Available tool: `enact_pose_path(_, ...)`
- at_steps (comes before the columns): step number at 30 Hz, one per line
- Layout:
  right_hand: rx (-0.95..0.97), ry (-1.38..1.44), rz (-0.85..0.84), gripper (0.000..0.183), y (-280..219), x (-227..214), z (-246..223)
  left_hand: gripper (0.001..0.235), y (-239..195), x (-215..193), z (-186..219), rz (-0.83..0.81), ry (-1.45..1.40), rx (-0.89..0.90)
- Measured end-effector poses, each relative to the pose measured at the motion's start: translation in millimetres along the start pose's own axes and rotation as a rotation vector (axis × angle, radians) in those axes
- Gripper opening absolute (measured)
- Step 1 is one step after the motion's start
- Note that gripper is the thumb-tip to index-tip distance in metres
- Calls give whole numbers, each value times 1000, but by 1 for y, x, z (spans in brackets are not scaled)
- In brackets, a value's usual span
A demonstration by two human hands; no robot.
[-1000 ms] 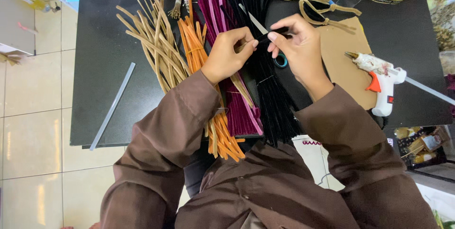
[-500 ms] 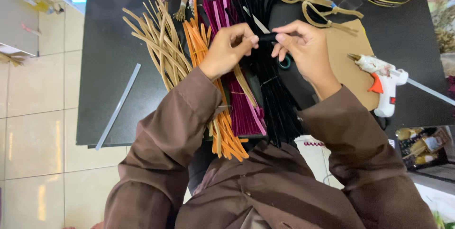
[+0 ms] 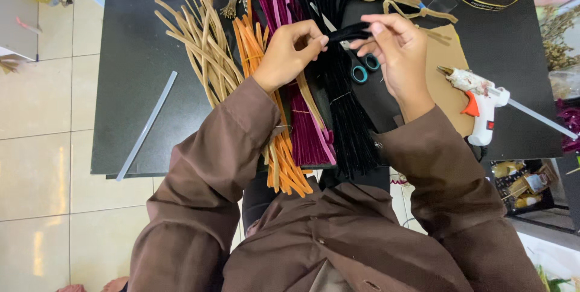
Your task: The person groups tan and black pipe cleaners, wraps a black pipe cleaner around the group to secure it, and cuts them using shears.
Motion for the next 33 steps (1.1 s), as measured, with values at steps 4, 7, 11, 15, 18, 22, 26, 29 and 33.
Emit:
enact_pose_path(4, -83, -42, -20, 25, -3, 5, -8, 20, 0, 0, -1, 3, -11, 5)
enact_pose_path(7, -74, -21, -33, 32, -2, 3, -5, 21, 0, 0, 1, -11, -8, 25)
enact_pose_path(11, 28, 42, -3, 32, -3, 0, -9, 21, 0, -2, 7, -9, -23, 16)
enact_pose_path(15, 37, 145, -45, 28, -4, 3, -5, 20, -1, -2, 12, -26, -62, -14)
enact_pose_path(18, 96, 235, -43, 36, -1, 0, 3, 20, 0, -3, 11, -14, -69, -19)
enact_pose_path(22, 55, 216, -31, 27, -4, 0, -1, 20, -1, -2, 13, -19, -101, -32)
enact_pose_path(26, 78, 272, 4, 10, 1, -6, 5, 20, -1, 2, 16, -53, -84, -4)
enact_pose_path(29, 132, 302, 32, 9, 1, -9, 10, 21, -2, 6, 13, -70, -90, -14)
enact_pose_path(33, 225, 341, -14, 16, -4, 4, 4, 20, -1, 1, 15, -8, -47, -11)
Point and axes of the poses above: each hand's wrist, its own y-axis towards the middle knuckle, its own x-axis out of the palm, z = x × y, the point moved 10 cm from there along y, towards the middle knuckle, and after that the axes turned 14 degrees about z, right-handed, at the moved point
